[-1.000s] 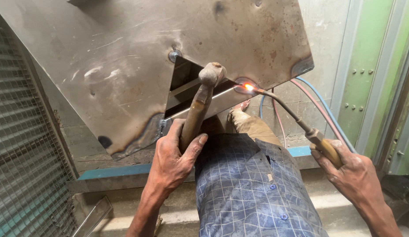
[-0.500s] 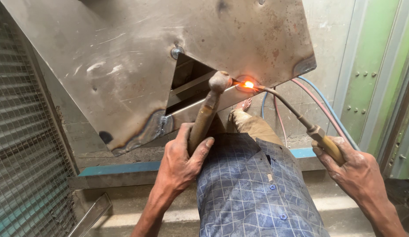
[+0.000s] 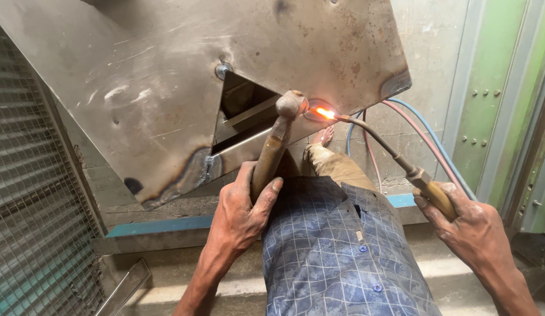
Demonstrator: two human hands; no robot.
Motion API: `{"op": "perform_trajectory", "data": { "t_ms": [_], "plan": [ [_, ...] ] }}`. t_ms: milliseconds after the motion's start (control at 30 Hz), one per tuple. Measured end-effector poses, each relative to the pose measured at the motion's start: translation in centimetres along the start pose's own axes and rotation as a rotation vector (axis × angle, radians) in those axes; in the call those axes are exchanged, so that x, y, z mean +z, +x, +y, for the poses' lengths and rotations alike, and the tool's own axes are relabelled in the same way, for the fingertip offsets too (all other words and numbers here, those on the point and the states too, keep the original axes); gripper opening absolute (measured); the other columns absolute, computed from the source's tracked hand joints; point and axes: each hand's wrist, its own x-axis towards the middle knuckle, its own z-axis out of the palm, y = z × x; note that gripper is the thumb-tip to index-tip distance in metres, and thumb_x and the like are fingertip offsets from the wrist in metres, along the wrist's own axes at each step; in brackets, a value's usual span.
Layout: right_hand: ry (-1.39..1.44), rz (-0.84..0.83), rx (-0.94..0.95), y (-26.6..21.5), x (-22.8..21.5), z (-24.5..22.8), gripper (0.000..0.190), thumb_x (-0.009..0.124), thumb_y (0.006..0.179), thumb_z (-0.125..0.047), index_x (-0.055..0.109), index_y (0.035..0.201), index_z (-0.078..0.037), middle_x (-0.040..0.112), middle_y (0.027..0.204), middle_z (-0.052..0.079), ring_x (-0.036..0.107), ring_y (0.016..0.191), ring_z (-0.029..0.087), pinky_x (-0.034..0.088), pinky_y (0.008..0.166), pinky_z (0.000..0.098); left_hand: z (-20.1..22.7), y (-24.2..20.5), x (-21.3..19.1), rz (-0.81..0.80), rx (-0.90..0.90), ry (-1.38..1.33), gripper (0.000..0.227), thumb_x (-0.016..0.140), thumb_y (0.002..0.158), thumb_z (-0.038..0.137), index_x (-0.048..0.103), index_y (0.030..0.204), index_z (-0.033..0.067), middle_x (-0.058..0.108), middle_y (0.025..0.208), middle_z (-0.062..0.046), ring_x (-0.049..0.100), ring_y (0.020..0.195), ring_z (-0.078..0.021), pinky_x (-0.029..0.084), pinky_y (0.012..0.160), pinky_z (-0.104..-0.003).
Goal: The person uses a gas welding torch and a filler rod to weld metal pieces together on a table, and then uses a hammer to strike the metal.
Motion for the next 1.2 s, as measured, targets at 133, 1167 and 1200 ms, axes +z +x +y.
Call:
{"op": "perform_trajectory", "data": {
  "t_ms": [133, 1167, 1200],
  "plan": [
    [0.022, 0.048, -0.102, 0.4, -0.4, -0.7, 0.046, 0.073, 0.089, -0.042, 0.069, 0.129, -0.018, 0.074, 0.079, 0.014, 0.074, 0.066, 0.027, 0.06, 0.066, 0.042, -0.4, -0.3, 0.3, 0.035, 0.014, -0.023, 0.036, 0.065, 0.096, 0.03, 0.054, 0.117, 0.003, 0.065, 0.064, -0.009, 0.067, 0.055, -0.0185, 0.053, 0.052, -0.036],
    [0.301, 0.329, -0.053, 3.0, -0.3, 8.4, 0.044, 0.073, 0.103, -0.042, 0.071, 0.122, -0.003, 0.068, 0.077, 0.01, 0.066, 0.068, 0.019, 0.055, 0.06, 0.0326, 0.8, 0.6, 3.8, 0.292, 0.635, 0.561, 0.045, 0.074, 0.095, 0.018, 0.048, 0.122, -0.0075, 0.064, 0.089, -0.02, 0.068, 0.063, -0.0319, 0.054, 0.048, -0.041],
    [0.279, 0.329, -0.045, 2.9, -0.1, 9.1, 0.043, 0.074, 0.105, -0.042, 0.071, 0.12, -0.001, 0.067, 0.076, 0.01, 0.066, 0.067, 0.018, 0.054, 0.061, 0.0328, 1.0, 0.6, 4.0, 0.263, 0.584, 0.614, 0.046, 0.075, 0.092, 0.018, 0.048, 0.12, -0.007, 0.063, 0.086, -0.02, 0.068, 0.062, -0.0323, 0.054, 0.047, -0.042]
  ]
}}
